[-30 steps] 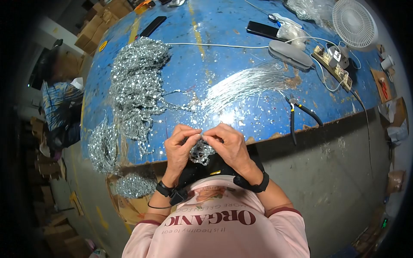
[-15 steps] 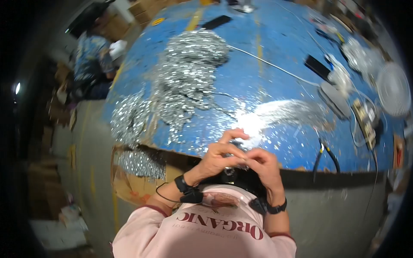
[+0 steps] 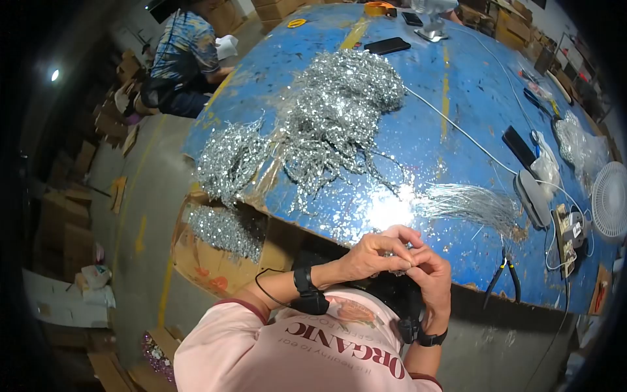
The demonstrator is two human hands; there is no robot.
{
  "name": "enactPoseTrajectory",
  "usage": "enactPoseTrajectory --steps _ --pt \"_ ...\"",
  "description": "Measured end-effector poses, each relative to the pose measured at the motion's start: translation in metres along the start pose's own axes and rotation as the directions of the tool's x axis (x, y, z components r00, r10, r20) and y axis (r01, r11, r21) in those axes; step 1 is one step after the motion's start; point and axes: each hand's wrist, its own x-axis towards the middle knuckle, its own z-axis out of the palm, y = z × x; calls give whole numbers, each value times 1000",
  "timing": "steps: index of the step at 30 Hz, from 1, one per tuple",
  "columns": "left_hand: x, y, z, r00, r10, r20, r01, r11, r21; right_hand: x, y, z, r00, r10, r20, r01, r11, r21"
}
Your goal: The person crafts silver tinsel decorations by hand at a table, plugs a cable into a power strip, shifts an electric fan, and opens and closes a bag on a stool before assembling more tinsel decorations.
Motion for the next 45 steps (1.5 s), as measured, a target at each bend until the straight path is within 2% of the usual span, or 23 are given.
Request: enactPoseTrajectory --steps 3,5,7,9,11,12,14,17,20,24,25,26,27,28,29,30,33,34,35,38,40,42,45 --pt "-2 7 2 995 -100 -19 98 992 -77 -1 -3 5 1000 4 -13 -4 1000 -3" --pt "-1 6 4 994 -106 -26 102 988 -119 -1 -5 7 999 1 -34 -1 1000 -11" --pt "0 8 3 991 -122 -45 114 981 -159 1 -5 8 997 79 -11 -78 995 68" --pt "1 10 2 984 -166 -62 153 974 -167 2 -5 14 988 119 -103 -117 993 24" --pt "2 8 -2 989 -112 -96 116 992 41 4 -10 17 980 131 -150 -146 985 -92" --pt "2 8 -1 975 -178 -132 173 984 -49 4 -9 17 975 114 -191 -145 977 -156" --pt "1 3 -5 970 -168 -175 172 985 9 7 -11 20 986 21 -164 -36 996 -86" --pt "5 2 -7 983 -96 -154 104 993 47 8 -8 21 988 23 -150 -22 1000 13" --pt "6 5 -12 985 -99 -140 119 983 139 9 -6 18 987 37 -155 -33 999 24" --pt "6 13 -15 983 -1 -183 49 965 259 7 -3 13 984 58 -170 -61 998 -13" --pt "7 16 -18 984 125 -131 -48 875 481 7 -2 13 984 57 -171 -60 998 -12" --pt "8 19 -20 971 235 -50 -142 728 671 8 -1 13 983 54 -174 -57 998 -16" --pt "9 21 -18 970 236 -51 -142 727 672 8 -1 14 983 51 -175 -55 998 -20" --pt "10 25 -17 955 295 32 -212 604 768 7 -2 14 986 48 -163 -52 998 -22" --pt "11 31 -18 931 347 113 -271 448 852 6 -4 14 980 45 -192 -70 990 -125" --pt "11 34 -19 931 331 152 -283 398 873 8 -6 17 979 35 -203 -81 971 -225" --pt "11 34 -23 921 356 159 -315 442 840 9 -3 17 977 66 -202 -97 984 -151" --pt "12 28 -24 905 395 159 -349 474 808 9 -4 17 977 60 -204 -99 978 -186" --pt "12 28 -23 920 369 134 -325 524 787 9 -1 17 978 54 -202 -87 984 -157" --pt "6 29 -18 925 368 92 -294 545 785 11 -5 23 971 63 -232 -89 991 -101" --pt "3 26 -16 927 366 87 -296 567 769 8 -2 21 973 18 -229 -49 990 -130" --pt "3 22 -15 910 404 97 -319 529 786 8 0 18 966 -91 -243 -13 918 -396" --pt "1 22 -11 918 390 73 -294 543 787 9 -7 23 963 -89 -255 -20 919 -394"
